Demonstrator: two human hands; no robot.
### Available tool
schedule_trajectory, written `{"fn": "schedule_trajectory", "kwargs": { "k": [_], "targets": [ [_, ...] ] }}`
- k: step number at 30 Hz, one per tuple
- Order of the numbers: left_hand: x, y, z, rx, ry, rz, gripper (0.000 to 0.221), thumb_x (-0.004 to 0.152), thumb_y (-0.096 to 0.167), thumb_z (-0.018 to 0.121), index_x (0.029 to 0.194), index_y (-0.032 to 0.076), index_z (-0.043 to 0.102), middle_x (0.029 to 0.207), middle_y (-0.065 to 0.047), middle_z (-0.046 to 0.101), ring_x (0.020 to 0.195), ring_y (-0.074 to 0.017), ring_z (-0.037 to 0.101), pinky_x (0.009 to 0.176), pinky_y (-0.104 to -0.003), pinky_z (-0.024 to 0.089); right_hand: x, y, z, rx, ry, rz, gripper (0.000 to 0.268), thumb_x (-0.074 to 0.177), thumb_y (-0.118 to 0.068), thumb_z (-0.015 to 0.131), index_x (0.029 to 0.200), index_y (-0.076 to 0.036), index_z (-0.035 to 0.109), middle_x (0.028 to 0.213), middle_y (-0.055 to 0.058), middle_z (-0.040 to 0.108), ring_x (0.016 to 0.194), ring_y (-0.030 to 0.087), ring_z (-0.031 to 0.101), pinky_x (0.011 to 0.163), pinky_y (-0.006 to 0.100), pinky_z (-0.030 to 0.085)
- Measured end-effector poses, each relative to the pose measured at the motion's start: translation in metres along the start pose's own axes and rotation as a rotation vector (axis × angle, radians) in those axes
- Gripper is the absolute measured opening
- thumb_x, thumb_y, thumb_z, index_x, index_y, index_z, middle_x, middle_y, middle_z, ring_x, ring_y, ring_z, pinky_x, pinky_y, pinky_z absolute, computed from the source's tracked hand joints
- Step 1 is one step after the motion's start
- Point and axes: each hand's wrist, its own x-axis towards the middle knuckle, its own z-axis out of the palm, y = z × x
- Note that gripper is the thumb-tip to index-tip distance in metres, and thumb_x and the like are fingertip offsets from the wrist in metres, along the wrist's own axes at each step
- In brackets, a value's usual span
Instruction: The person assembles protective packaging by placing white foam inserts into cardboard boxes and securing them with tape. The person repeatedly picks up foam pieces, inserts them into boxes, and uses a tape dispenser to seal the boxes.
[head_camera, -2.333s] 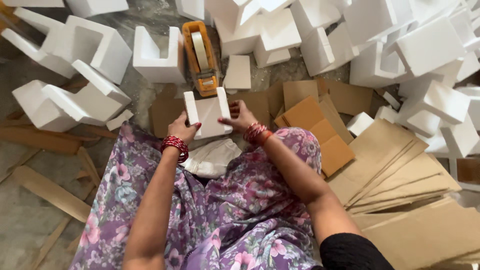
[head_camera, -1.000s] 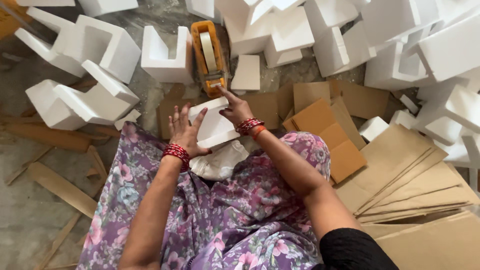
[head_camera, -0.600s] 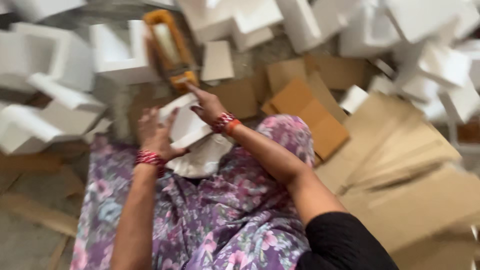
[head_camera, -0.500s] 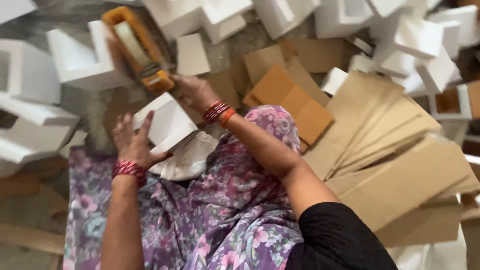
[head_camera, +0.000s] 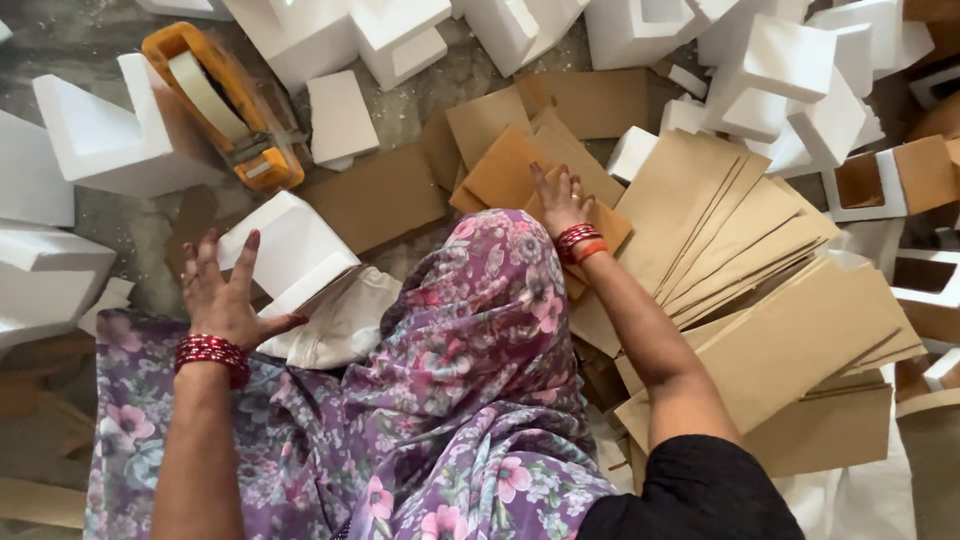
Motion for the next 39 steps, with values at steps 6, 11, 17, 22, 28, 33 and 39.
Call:
{"fn": "schedule_trajectory", "kwargs": {
  "k": [6,11,17,22,28,33,39],
  "targets": [
    [-0.001,0.001,-0.002,0.079,-0.033,-0.021,0.142,0.038,0.067,0.089,0.163,0.033,0.031,0.168,-0.017,0.018,0.155,-0.0476,0.012,0.124,-0.062,0.019,-0.001,-0.008,-0.039,0.167,-0.219,0.183,0.124,0.084,-0.031,0.080,0.167,-0.049,-0.010,0.171,0.021,0.016,0.157,0.045,0.020,0.121,0.080,0.014],
    [0.000,-0.002,0.001,0.043,-0.013,-0.016,0.140,0.040,0.067,0.088,0.163,0.032,0.031,0.168,-0.017,0.018,0.155,-0.0479,0.012,0.127,-0.058,0.019,-0.024,-0.021,-0.090,0.253,-0.153,0.158,0.130,0.071,-0.053,0.088,0.156,-0.046,-0.011,0.165,0.025,0.009,0.150,0.051,0.013,0.113,0.077,0.008],
    [0.001,-0.001,0.002,0.066,-0.015,-0.011,0.141,0.040,0.067,0.089,0.163,0.032,0.030,0.168,-0.019,0.017,0.155,-0.0480,0.012,0.127,-0.058,0.018,-0.021,-0.040,-0.070,0.174,-0.168,0.161,0.106,0.088,-0.053,0.074,0.161,-0.052,-0.003,0.168,0.023,0.010,0.152,0.053,0.013,0.114,0.079,0.010],
    [0.001,-0.003,0.001,0.038,-0.014,-0.006,0.142,0.039,0.068,0.089,0.163,0.032,0.030,0.168,-0.019,0.016,0.154,-0.0492,0.011,0.126,-0.058,0.018,0.001,-0.020,-0.040,0.195,-0.217,0.190,0.106,0.084,-0.049,0.074,0.156,-0.051,-0.003,0.166,0.023,0.007,0.152,0.050,0.012,0.110,0.081,0.011],
    [-0.002,-0.003,0.003,0.029,0.039,0.060,0.142,0.040,0.069,0.086,0.164,0.027,0.032,0.166,-0.024,0.019,0.156,-0.0469,0.016,0.130,-0.061,0.016,0.000,-0.010,-0.004,-0.092,0.018,0.114,0.112,0.092,-0.033,0.074,0.171,-0.047,-0.004,0.165,0.027,0.015,0.146,0.051,0.021,0.103,0.081,0.017],
    [-0.003,-0.006,0.005,-0.014,0.063,0.087,0.141,0.042,0.070,0.084,0.165,0.025,0.033,0.168,-0.024,0.019,0.158,-0.0471,0.015,0.132,-0.060,0.013,-0.006,0.016,-0.100,0.263,-0.178,0.309,0.145,0.059,-0.052,0.095,0.160,-0.042,-0.008,0.169,0.024,0.003,0.153,0.047,0.018,0.115,0.075,0.015],
    [0.005,-0.010,0.007,-0.030,0.007,0.042,0.144,0.037,0.072,0.086,0.163,0.025,0.032,0.167,-0.025,0.017,0.153,-0.0515,0.011,0.126,-0.059,0.014,-0.015,0.032,-0.270,1.622,0.028,-0.098,0.137,0.078,-0.014,0.088,0.176,-0.033,-0.005,0.113,0.026,0.042,0.095,0.032,0.041,0.088,0.044,0.052]
  ]
}}
